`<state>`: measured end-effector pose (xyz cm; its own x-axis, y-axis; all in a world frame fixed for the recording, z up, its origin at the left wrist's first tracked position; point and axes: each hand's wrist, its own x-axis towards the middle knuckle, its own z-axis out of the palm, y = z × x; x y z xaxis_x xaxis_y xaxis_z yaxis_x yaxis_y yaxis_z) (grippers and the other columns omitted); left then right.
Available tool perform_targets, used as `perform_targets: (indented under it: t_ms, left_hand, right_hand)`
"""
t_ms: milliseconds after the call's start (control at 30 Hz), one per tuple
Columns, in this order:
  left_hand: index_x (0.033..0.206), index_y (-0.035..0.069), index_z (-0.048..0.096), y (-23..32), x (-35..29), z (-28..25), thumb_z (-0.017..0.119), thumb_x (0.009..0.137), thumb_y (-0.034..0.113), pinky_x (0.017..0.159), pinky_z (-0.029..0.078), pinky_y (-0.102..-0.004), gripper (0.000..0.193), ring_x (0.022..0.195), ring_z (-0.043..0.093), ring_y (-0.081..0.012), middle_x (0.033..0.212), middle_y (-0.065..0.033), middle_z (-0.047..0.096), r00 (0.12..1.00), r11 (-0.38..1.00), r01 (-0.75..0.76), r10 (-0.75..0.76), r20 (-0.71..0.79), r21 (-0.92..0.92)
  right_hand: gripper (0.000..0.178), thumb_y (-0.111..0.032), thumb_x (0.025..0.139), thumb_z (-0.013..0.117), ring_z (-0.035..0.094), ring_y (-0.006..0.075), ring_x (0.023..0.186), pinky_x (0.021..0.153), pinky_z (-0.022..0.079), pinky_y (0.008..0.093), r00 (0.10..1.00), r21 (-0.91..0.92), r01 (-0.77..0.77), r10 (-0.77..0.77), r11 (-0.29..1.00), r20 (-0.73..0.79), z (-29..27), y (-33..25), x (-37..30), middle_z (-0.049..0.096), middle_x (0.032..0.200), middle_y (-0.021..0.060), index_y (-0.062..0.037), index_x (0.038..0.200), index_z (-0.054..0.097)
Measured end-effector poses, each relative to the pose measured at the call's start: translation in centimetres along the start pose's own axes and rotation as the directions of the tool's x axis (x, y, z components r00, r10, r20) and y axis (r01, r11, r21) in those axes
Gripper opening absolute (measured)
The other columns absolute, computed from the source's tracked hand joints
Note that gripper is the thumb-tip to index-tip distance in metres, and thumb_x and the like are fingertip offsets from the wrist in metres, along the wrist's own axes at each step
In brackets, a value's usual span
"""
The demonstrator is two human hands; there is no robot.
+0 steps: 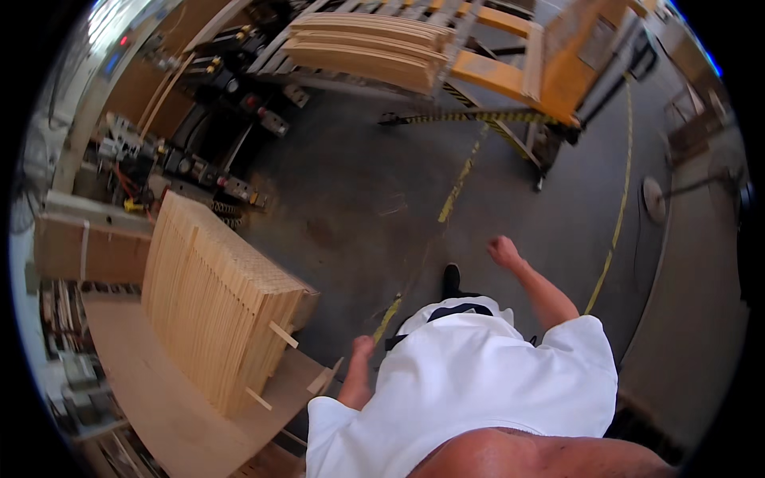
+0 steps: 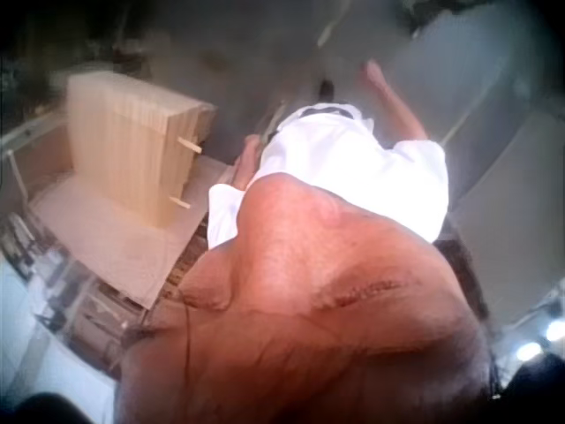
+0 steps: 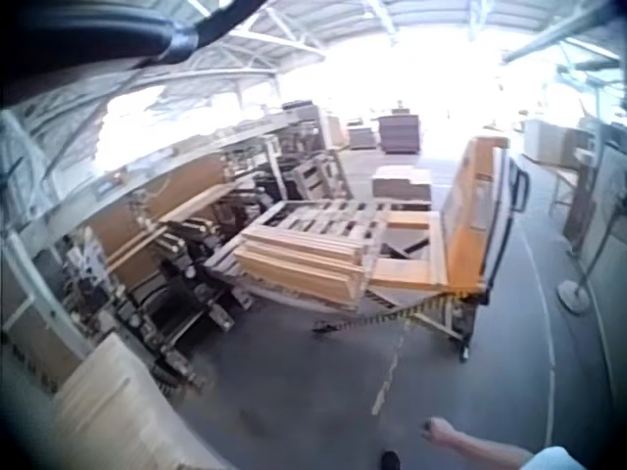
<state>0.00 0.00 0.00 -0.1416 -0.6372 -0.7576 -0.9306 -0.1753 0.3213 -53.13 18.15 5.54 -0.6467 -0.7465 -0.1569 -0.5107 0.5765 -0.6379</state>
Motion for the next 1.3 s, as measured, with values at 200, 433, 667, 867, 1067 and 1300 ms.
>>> perform_targets:
  t_ms: [200, 433, 667, 867, 1067, 1300]
  left_hand:
    - [0.089, 0.004, 0.074, 6.0, 6.9, 1.5, 0.065, 0.084, 0.028, 0.073, 0.053, -0.0400, 0.026, 0.080, 0.068, -0.0242, 0.086, -0.0126, 0.072, 0.963, 0.794, 0.084, -0.219, -0.155, -0.602]
    - [0.091, 0.000, 0.072, 8.7, 24.2, -9.0, 0.060, 0.081, 0.022, 0.084, 0.053, -0.0416, 0.027, 0.093, 0.068, -0.0354, 0.099, -0.0193, 0.071, 0.944, 0.999, 0.025, -0.036, -0.328, -0.036]
    - [0.096, 0.002, 0.071, 26.0, 28.1, -30.6, 0.061, 0.084, 0.024, 0.085, 0.052, -0.0394, 0.028, 0.093, 0.068, -0.0320, 0.098, -0.0178, 0.071, 0.924, 0.937, -0.216, 0.104, -0.368, -0.276]
    - [0.096, 0.005, 0.072, 27.9, 36.2, -37.3, 0.063, 0.084, 0.025, 0.081, 0.052, -0.0366, 0.025, 0.087, 0.068, -0.0262, 0.093, -0.0143, 0.072, 0.910, 0.939, -0.241, 0.132, -0.392, -0.244]
    - [0.096, 0.007, 0.072, 23.2, 44.0, -40.7, 0.062, 0.083, 0.032, 0.083, 0.052, -0.0411, 0.030, 0.093, 0.067, -0.0324, 0.101, -0.0163, 0.071, 0.960, 1.000, 0.010, -0.012, -0.280, -0.007]
    - [0.098, 0.008, 0.072, 25.1, 52.7, -48.4, 0.061, 0.084, 0.034, 0.085, 0.052, -0.0425, 0.032, 0.099, 0.066, -0.0348, 0.104, -0.0188, 0.069, 0.967, 0.924, -0.002, 0.099, -0.234, 0.383]
  right_hand:
    - [0.017, -0.018, 0.080, 0.065, 0.064, 0.0391, 0.078, 0.069, 0.052, 0.0446, 0.917, -0.123, 0.392, -0.398, 0.912, -0.032, -7.2, -16.0, 23.7, 0.067, 0.081, 0.0178, -0.0045, 0.091, 0.068]
    - [0.024, -0.024, 0.085, 0.065, 0.062, 0.0340, 0.099, 0.085, 0.049, 0.0442, 0.799, -0.386, 0.436, -0.547, 0.813, -0.249, -8.1, -36.1, 46.3, 0.066, 0.102, 0.0149, -0.0093, 0.103, 0.069]
    - [0.020, -0.016, 0.085, 0.059, 0.061, 0.0341, 0.103, 0.087, 0.049, 0.0467, 0.795, -0.608, 0.286, -0.538, 0.740, -0.280, -9.6, -41.5, 61.9, 0.065, 0.102, 0.0147, -0.0084, 0.101, 0.069]
    - [0.016, -0.013, 0.082, 0.061, 0.061, 0.0360, 0.099, 0.084, 0.049, 0.0472, 0.810, -0.677, 0.193, -0.505, 0.710, -0.299, -4.8, -44.3, 70.9, 0.064, 0.095, 0.0168, -0.0043, 0.093, 0.067]
    - [0.019, -0.019, 0.078, 0.068, 0.056, 0.0352, 0.096, 0.081, 0.046, 0.0477, 0.773, -0.572, 0.239, -0.510, 0.785, -0.378, -3.7, -42.4, 71.9, 0.059, 0.100, 0.0126, -0.0064, 0.092, 0.062]
    - [0.018, -0.007, 0.078, 0.069, 0.056, 0.0334, 0.099, 0.085, 0.046, 0.0439, 0.863, -0.484, 0.268, -0.430, 0.833, -0.263, -5.1, -44.5, 71.3, 0.059, 0.104, 0.0128, -0.0058, 0.093, 0.058]
